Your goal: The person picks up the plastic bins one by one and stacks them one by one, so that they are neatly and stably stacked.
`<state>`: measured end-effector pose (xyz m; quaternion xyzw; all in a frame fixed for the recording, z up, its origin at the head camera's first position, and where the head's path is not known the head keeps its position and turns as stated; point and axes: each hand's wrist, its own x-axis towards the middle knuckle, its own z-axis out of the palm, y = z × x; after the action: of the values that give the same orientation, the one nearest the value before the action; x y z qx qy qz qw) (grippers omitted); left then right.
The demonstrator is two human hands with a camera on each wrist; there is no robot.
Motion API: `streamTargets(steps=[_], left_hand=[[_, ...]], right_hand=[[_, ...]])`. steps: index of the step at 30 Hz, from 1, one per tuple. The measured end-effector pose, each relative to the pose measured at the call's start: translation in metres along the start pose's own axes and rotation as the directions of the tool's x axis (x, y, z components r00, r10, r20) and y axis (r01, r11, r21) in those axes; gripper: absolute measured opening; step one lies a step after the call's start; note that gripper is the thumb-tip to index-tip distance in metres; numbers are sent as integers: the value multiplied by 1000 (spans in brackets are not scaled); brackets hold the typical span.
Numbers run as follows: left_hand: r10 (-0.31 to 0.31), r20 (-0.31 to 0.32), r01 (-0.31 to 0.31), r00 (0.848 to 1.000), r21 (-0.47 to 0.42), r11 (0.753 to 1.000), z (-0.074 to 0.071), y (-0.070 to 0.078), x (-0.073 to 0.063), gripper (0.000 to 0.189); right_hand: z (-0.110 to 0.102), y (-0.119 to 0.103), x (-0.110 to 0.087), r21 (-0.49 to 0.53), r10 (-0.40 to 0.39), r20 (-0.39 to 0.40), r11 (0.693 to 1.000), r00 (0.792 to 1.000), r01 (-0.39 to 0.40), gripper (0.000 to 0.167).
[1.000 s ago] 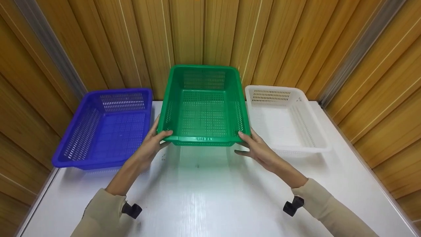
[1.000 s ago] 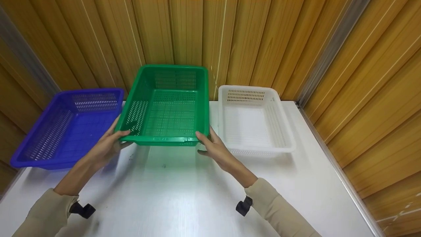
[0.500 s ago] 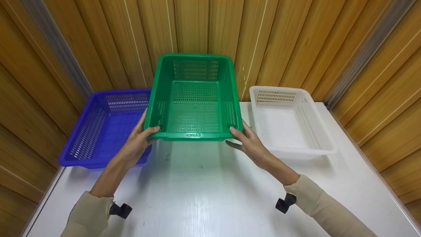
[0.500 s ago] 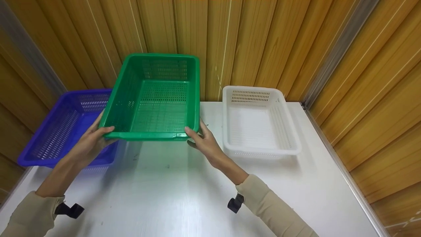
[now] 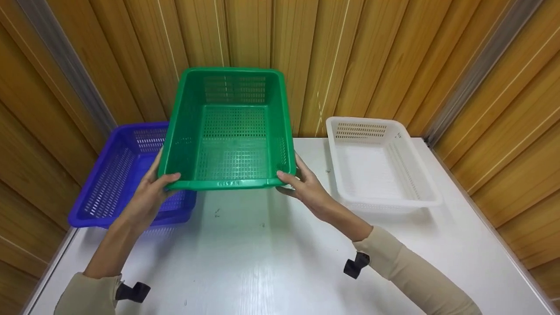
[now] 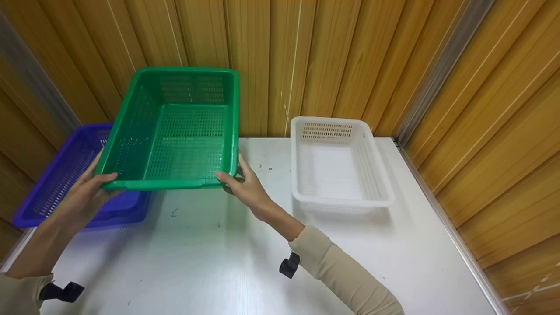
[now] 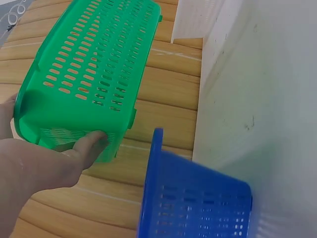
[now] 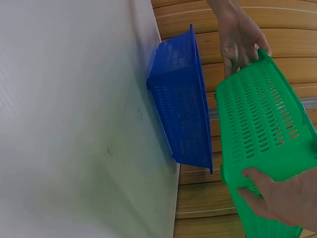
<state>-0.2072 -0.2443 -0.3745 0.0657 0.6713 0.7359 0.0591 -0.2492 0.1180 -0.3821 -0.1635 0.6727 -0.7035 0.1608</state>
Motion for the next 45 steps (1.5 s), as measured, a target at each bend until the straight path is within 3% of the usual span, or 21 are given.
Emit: streamTargets(steps=[21,29,38,42,45], left_hand=[[69,-46,-65,997,87,994,-66,8,-51,75],[63,-80,-53,995,128,990,-106,15,-68,77],[84,-175,-76,981,55,996,-145,-2,-79,75],[124,-154,-119,980,42,992,-158,-8,-77,75],[113,-158,-102,981,78,992,-165,-12,-77,74]], right_hand=[[71,6,29,46,-20,78,999,997,16,87],[101,12,35,121,-68,126,991,990,53,90],[128,16,44,149,-70,196,988,978,40,91],[134,21,49,168,-54,194,986,980,21,88],[137,25,51,170,-42,191,985,981,9,87]])
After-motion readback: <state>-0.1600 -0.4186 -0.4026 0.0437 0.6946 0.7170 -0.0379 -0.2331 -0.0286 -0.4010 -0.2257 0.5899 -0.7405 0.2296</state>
